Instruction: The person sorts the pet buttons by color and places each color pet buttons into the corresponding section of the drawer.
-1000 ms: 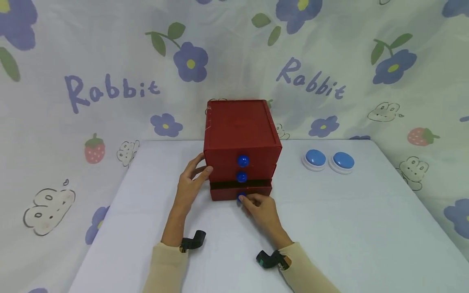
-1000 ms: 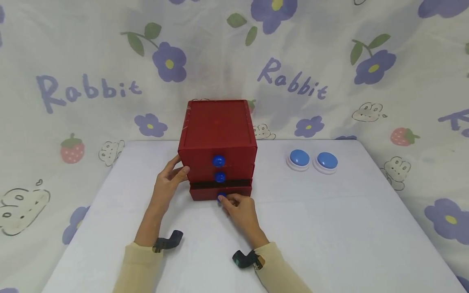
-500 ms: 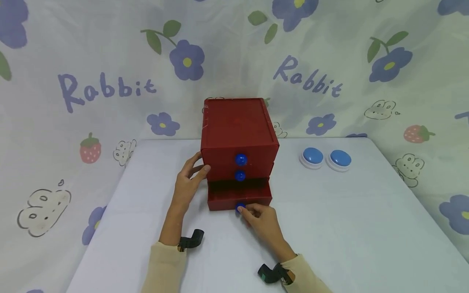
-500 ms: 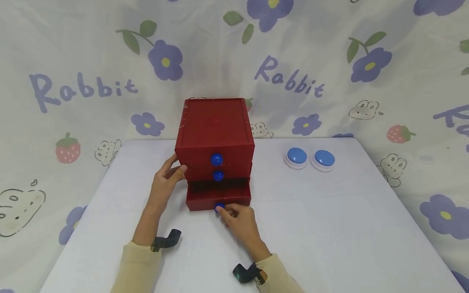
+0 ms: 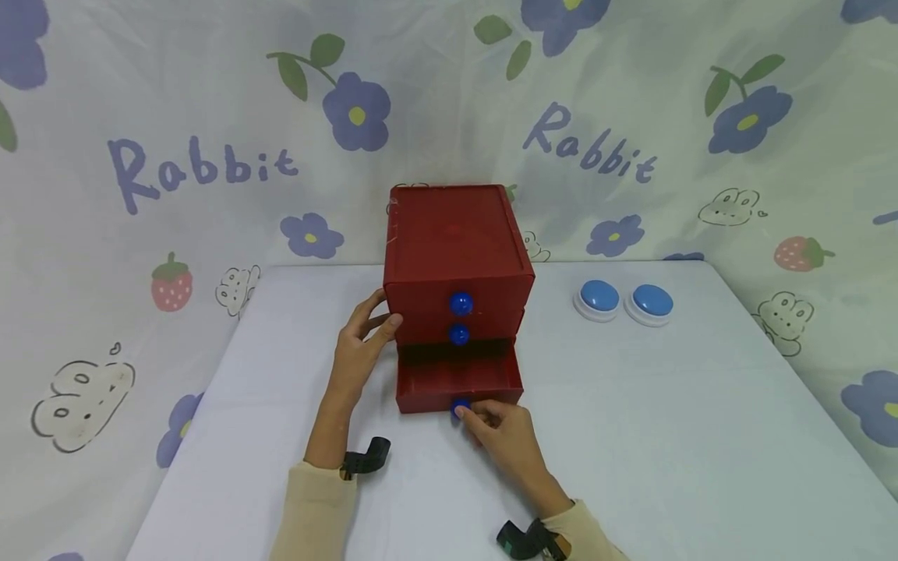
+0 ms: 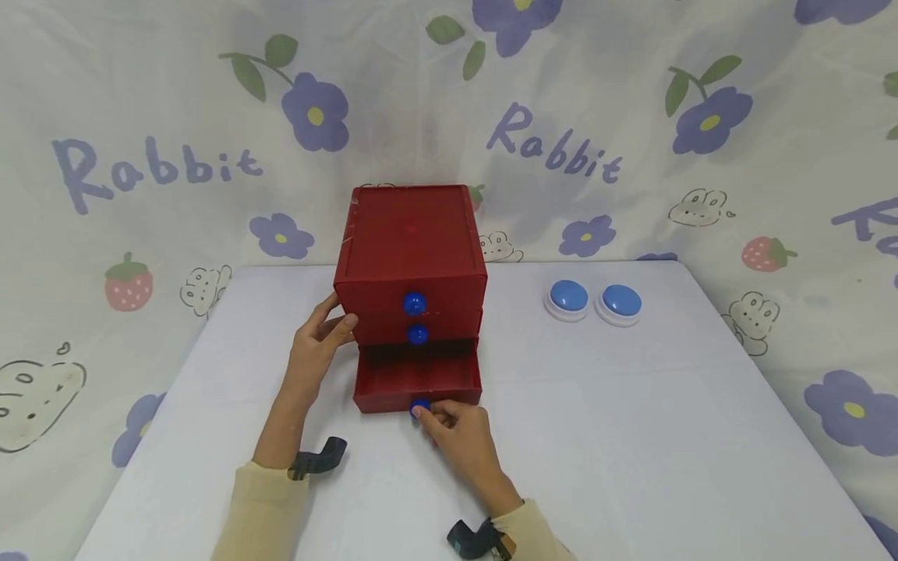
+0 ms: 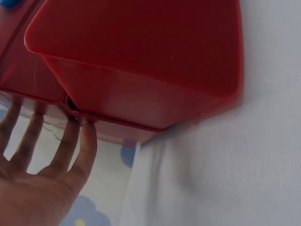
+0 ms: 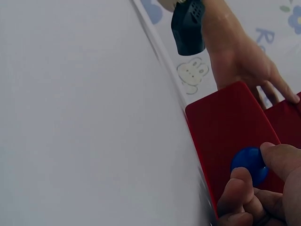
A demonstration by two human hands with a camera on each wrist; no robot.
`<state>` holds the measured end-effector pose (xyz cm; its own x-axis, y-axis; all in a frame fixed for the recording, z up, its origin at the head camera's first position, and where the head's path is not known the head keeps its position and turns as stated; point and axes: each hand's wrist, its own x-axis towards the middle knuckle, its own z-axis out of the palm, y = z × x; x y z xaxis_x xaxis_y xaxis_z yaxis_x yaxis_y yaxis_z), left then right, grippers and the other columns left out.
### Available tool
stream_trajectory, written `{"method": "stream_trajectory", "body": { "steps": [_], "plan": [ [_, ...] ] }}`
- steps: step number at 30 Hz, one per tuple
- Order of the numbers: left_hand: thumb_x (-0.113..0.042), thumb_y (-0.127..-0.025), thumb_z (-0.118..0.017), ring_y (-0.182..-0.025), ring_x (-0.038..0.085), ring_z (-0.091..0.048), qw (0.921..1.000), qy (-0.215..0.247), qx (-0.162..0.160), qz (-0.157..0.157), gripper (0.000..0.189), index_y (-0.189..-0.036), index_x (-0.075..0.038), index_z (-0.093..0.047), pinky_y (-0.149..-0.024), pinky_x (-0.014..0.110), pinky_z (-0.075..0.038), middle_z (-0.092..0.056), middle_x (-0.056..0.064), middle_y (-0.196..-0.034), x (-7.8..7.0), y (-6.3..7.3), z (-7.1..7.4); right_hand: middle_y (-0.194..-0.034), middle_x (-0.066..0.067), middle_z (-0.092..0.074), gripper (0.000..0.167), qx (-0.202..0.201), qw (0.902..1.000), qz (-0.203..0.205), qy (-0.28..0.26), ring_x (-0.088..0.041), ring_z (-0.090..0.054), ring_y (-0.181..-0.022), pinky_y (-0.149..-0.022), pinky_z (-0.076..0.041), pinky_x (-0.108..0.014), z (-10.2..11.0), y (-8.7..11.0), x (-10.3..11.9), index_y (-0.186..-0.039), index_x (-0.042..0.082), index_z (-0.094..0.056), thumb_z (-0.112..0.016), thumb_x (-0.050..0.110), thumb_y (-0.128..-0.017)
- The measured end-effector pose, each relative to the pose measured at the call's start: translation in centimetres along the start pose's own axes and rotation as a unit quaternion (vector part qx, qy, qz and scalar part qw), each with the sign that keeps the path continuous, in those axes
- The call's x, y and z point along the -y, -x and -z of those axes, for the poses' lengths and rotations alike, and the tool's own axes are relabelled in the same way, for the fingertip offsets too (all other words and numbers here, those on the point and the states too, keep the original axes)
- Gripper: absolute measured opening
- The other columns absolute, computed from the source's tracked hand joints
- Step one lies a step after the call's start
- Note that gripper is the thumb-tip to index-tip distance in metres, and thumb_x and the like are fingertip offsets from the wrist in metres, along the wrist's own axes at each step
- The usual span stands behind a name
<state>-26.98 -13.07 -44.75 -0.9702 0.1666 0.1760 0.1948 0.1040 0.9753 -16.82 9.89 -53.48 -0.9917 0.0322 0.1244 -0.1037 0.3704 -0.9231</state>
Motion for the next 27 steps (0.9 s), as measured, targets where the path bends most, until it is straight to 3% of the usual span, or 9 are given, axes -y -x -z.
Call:
{"method": "stream_trajectory", "body": {
  "steps": [20,27],
  "plan": [
    [-0.025,-0.099,-0.064,-0.131,0.031,-0.047,1.0000,-0.007,-0.003,-0.001,0.062,-0.155,-0.017,-0.039,-0.104,0.055,-0.040,-0.041,0.003,-0.154,0.1,0.1,0.0,-0.058,0.009,-0.061,0.027,0.012,0.9998,-0.008,-0.015,-0.007,-0.056,-0.052,-0.049,-0.045,-0.021,0.2,2.4,0.2,-0.086,0.008,-0.077,-0.077,0.036,-0.089],
    [-0.038,-0.096,-0.067,-0.127,0.022,-0.050,0.9996,-0.010,-0.015,-0.019,0.058,-0.150,-0.035,-0.045,-0.102,0.057,-0.041,-0.045,-0.009,-0.149,3.5,-1.1,0.3,-0.059,0.008,-0.061,0.031,0.021,0.9995,-0.016,-0.014,-0.007,-0.056,-0.053,-0.049,-0.046,-0.020,0.2,3.3,0.1,-0.086,0.008,-0.077,-0.076,0.039,-0.089]
  ]
}}
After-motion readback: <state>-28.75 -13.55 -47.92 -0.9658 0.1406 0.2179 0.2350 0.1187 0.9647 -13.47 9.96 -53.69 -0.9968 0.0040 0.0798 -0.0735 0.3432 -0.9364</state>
